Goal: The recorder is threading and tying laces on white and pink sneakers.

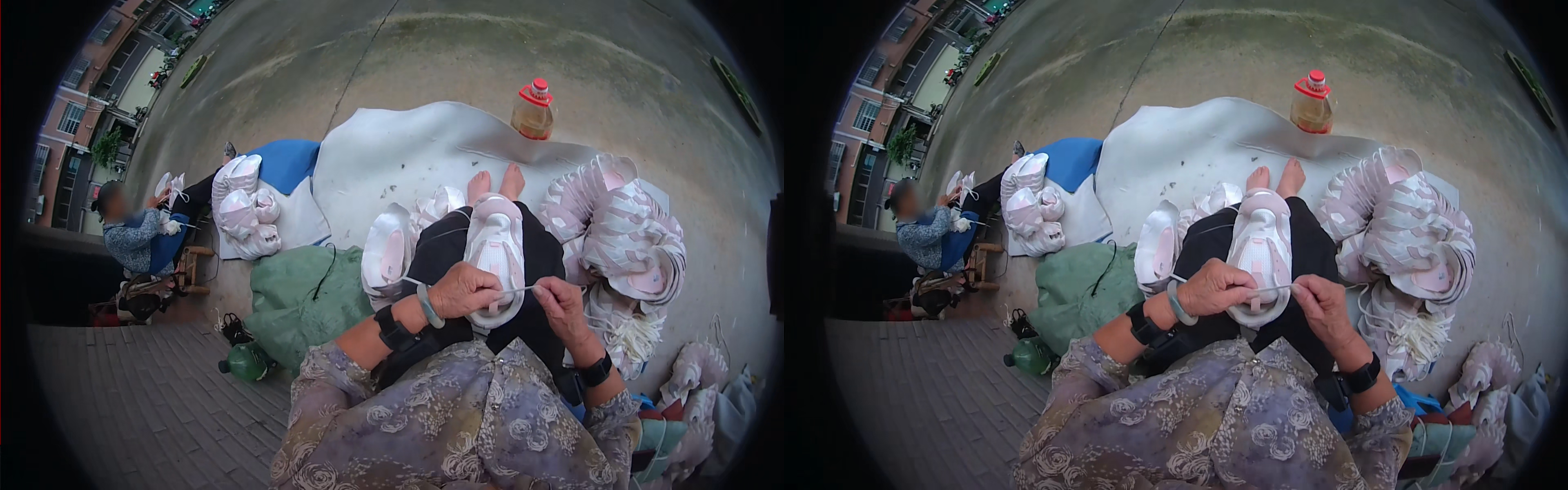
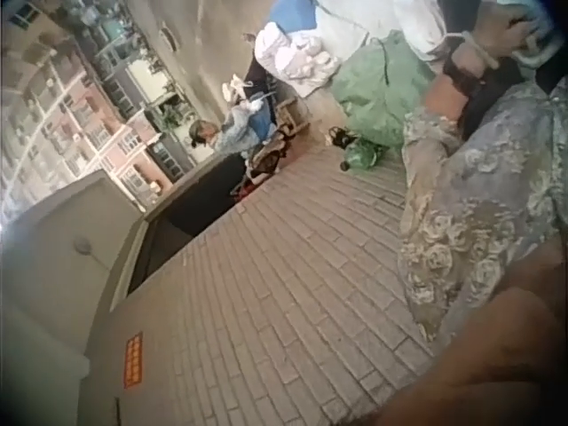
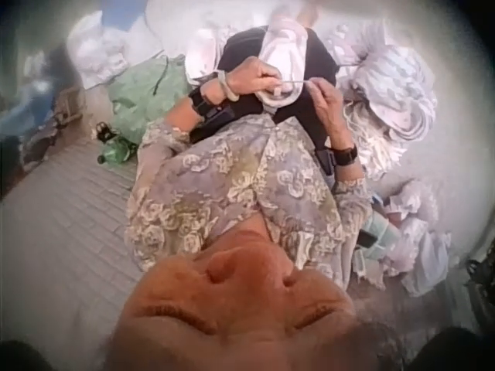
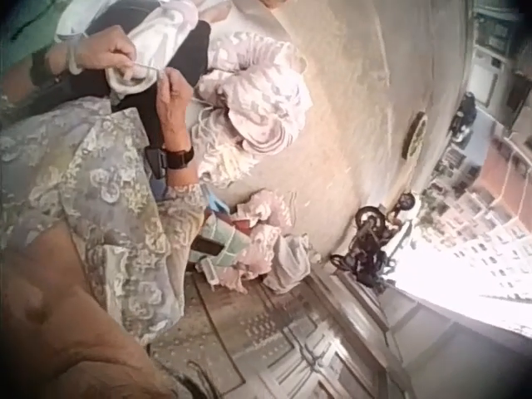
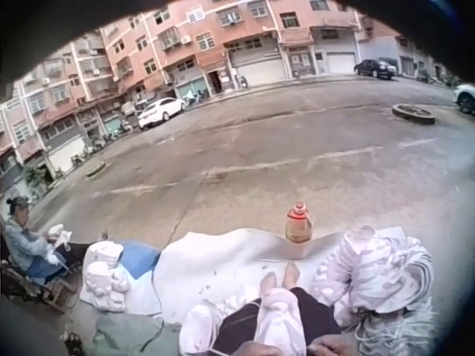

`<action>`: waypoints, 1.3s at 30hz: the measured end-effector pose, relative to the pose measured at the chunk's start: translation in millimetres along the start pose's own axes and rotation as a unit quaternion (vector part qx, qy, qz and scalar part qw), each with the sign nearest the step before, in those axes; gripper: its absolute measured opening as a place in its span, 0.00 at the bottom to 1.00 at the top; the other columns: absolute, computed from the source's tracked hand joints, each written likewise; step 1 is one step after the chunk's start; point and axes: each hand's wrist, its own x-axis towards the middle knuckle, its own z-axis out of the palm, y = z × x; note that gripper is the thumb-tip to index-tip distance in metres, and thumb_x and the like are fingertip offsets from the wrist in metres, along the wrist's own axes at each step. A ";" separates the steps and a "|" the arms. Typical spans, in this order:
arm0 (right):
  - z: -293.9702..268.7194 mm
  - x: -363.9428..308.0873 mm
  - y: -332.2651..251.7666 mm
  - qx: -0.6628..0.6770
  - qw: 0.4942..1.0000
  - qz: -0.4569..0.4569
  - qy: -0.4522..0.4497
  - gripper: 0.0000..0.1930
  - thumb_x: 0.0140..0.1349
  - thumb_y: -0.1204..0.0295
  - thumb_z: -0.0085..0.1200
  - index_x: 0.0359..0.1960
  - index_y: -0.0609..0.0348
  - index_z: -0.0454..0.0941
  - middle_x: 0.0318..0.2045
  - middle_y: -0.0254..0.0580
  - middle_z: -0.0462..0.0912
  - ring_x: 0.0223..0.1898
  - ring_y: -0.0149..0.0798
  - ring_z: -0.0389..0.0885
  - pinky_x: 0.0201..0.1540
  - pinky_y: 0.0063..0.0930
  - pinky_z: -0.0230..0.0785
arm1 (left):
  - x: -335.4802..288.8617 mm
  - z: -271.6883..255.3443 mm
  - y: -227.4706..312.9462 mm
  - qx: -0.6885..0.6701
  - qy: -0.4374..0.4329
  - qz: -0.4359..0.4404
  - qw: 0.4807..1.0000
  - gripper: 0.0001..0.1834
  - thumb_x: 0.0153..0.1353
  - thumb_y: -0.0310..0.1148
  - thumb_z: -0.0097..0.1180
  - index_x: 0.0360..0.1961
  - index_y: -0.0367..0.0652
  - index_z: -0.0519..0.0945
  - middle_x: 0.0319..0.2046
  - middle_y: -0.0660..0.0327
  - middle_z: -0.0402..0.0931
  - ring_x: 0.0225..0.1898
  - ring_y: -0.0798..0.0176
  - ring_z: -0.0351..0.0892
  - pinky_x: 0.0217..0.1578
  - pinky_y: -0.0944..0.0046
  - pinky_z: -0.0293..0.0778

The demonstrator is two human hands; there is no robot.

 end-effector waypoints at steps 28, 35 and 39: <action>18.7 66.0 41.8 -0.129 0.990 0.042 -0.045 0.06 0.51 0.72 0.50 0.29 0.61 0.76 0.23 0.46 0.77 0.25 0.43 0.77 0.29 0.29 0.68 | 45.6 -10.4 -66.7 0.297 0.246 0.042 0.922 0.13 0.42 0.33 0.61 0.28 0.40 0.73 0.25 0.56 0.71 0.29 0.54 0.72 0.29 0.61 0.68; 22.1 72.2 48.5 -0.230 0.973 0.000 -0.031 0.05 0.50 0.71 0.48 0.27 0.57 0.75 0.23 0.45 0.76 0.26 0.48 0.76 0.28 0.36 0.67 | 55.3 -4.7 -71.7 0.264 0.229 -0.014 0.937 0.13 0.42 0.34 0.59 0.27 0.41 0.72 0.24 0.56 0.71 0.28 0.52 0.71 0.29 0.58 0.68; 21.7 73.6 49.4 -0.225 0.974 0.002 -0.041 0.06 0.50 0.70 0.48 0.27 0.56 0.76 0.23 0.45 0.76 0.26 0.48 0.76 0.28 0.35 0.67 | 57.2 -1.7 -77.1 0.333 0.250 0.048 0.908 0.12 0.43 0.33 0.59 0.25 0.40 0.70 0.22 0.55 0.70 0.26 0.52 0.71 0.27 0.58 0.68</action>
